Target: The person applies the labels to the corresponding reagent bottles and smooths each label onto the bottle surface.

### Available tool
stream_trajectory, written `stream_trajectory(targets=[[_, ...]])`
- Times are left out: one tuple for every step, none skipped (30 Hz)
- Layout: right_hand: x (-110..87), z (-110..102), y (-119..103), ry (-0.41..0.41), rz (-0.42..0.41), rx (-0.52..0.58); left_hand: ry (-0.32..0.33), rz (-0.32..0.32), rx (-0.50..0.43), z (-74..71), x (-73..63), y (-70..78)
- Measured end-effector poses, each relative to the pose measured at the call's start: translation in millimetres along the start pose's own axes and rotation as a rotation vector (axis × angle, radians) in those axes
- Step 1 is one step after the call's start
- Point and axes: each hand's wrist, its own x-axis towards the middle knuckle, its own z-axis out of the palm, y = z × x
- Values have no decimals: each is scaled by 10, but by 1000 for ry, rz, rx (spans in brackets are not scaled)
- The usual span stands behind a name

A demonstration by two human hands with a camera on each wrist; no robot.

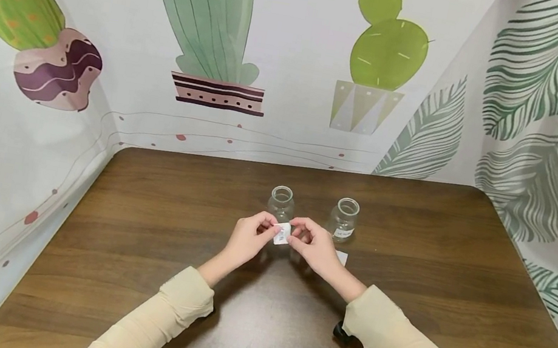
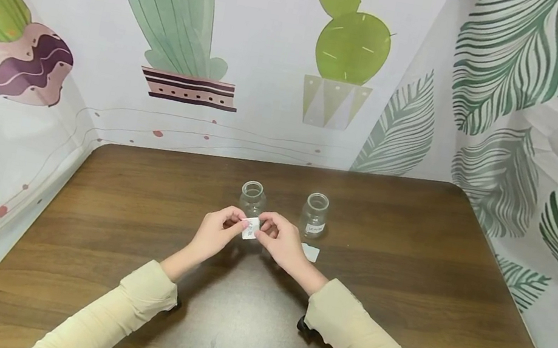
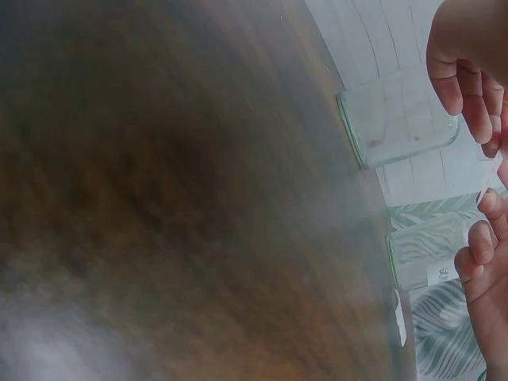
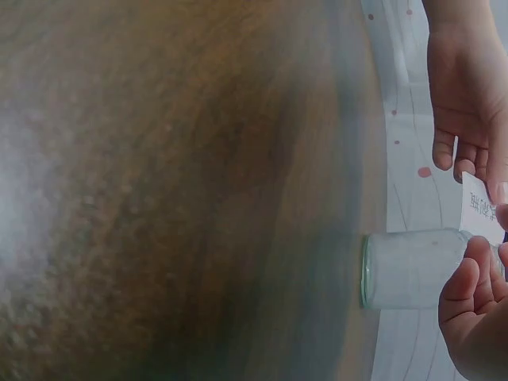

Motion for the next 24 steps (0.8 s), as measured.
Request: stream_trajectory(targets=[[0,1,7,-2,1,-1,-5,6,5,3,-3,0],[3,4,17,-3,0,0,-7,9,10,6,-4,0],[6,4,29,-3,-4,-1,-10,9,8,7,-6,2],[17,11,75,-2,-2,0,-13,13,9,10,-10,4],[31,20,126,0,-1,0,-17,14,10,13,-13,7],[43,29,176,2,0,-1,-20,19,15,14,-18,10],[56,39,223,6,3,-4,-25,20,18,17,-22,14],[68,50,272,12,6,-10,-30,18,19,21,-25,16],[80,61,325,17,13,-12,-34,19,23,24,-28,22],[91,75,376,23,20,-13,-38,19,27,28,-30,25],[93,83,394,30,22,-17,-41,20,31,32,-33,28],[95,91,407,38,22,-19,-43,17,30,35,-33,31],[96,98,416,48,21,-18,-44,11,26,40,-31,34],[95,103,422,58,18,-16,-43,6,27,45,-28,35],[95,110,427,68,17,-12,-42,1,24,50,-24,36],[97,116,431,80,14,-14,-40,-4,17,55,-20,36],[98,121,433,93,11,-19,-38,-10,9,61,-16,36],[99,126,434,106,8,-24,-36,-18,-2,66,-10,36],[99,130,433,116,6,-28,-34,-24,-13,70,-7,37],[98,133,433,125,3,-37,-31,-32,-24,75,-4,37],[98,135,432,132,1,-45,-28,-39,-37,79,-3,39],[96,136,429,139,-4,-55,-26,-49,-48,83,-2,40],[93,136,423,143,-10,-64,-23,-60,-57,87,-1,38],[91,137,420,146,-15,-71,-22,-65,-64,90,-2,38]])
